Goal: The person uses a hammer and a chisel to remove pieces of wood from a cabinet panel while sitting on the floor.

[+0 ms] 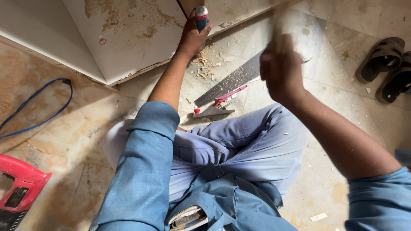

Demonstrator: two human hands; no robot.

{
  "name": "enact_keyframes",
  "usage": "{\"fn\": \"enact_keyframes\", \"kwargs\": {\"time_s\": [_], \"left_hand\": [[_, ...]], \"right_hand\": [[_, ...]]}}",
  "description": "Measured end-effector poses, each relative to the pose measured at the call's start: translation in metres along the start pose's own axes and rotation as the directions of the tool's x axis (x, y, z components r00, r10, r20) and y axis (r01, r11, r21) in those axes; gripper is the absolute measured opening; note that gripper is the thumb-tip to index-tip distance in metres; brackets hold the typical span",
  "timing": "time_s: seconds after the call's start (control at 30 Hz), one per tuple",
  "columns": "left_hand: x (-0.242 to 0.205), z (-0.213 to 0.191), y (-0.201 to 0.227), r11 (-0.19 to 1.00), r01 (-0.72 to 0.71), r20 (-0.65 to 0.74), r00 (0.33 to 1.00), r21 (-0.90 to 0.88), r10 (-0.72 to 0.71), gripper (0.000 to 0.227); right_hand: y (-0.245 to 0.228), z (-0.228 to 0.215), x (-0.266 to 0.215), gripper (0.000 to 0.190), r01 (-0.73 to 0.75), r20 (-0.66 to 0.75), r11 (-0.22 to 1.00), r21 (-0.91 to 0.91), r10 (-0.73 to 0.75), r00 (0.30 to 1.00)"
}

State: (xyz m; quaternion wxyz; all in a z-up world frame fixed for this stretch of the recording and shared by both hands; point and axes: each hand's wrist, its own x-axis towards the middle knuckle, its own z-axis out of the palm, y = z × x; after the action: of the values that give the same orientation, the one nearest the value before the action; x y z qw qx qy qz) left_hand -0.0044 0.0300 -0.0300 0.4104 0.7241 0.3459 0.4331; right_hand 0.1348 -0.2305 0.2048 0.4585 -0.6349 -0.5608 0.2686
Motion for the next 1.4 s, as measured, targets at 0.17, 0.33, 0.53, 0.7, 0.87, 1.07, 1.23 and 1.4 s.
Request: {"fn": "enact_keyframes", "kwargs": {"time_s": [0.17,0.33,0.53,0.7,0.87,1.07,1.23,1.4], "left_hand": [[-0.004,0.003,0.004,0.979,0.187,0.042,0.982,-0.079,-0.184,0.047],[-0.001,0.003,-0.007,1.000,0.029,0.002,1.000,-0.008,-0.029,0.033],[-0.002,0.004,-0.004,0.998,-0.026,-0.032,0.999,-0.056,0.024,0.036],[-0.005,-0.001,-0.003,0.994,0.090,0.021,0.996,-0.061,-0.088,0.035],[-0.002,0.006,-0.014,0.999,0.041,-0.011,0.999,-0.003,-0.041,0.034],[-0.002,0.005,-0.005,0.999,0.028,-0.030,0.999,-0.036,-0.029,0.041],[-0.005,0.003,0.011,0.974,0.222,0.042,0.975,-0.052,-0.220,0.043],[0.001,0.005,-0.010,0.999,-0.029,-0.052,0.998,-0.018,0.028,0.040]], "right_hand": [[-0.005,-0.018,0.000,0.026,-0.214,0.199,0.745,-0.632,0.422,0.884],[-0.021,-0.030,-0.008,0.022,0.088,0.033,0.996,-0.032,-0.087,0.996],[0.011,-0.006,0.001,0.026,0.415,-0.056,0.899,-0.142,-0.426,0.903],[0.014,-0.016,0.003,0.031,-0.155,0.180,0.766,-0.624,0.335,0.925],[-0.010,-0.044,-0.006,0.022,0.103,0.119,0.995,-0.020,-0.100,0.988],[0.002,-0.011,0.000,0.030,0.319,-0.253,0.789,0.525,-0.213,0.944],[0.005,-0.022,0.013,0.030,-0.076,0.168,0.690,-0.720,0.279,0.946],[-0.024,-0.057,-0.004,0.023,0.153,0.124,0.972,-0.180,-0.132,0.983]]}}
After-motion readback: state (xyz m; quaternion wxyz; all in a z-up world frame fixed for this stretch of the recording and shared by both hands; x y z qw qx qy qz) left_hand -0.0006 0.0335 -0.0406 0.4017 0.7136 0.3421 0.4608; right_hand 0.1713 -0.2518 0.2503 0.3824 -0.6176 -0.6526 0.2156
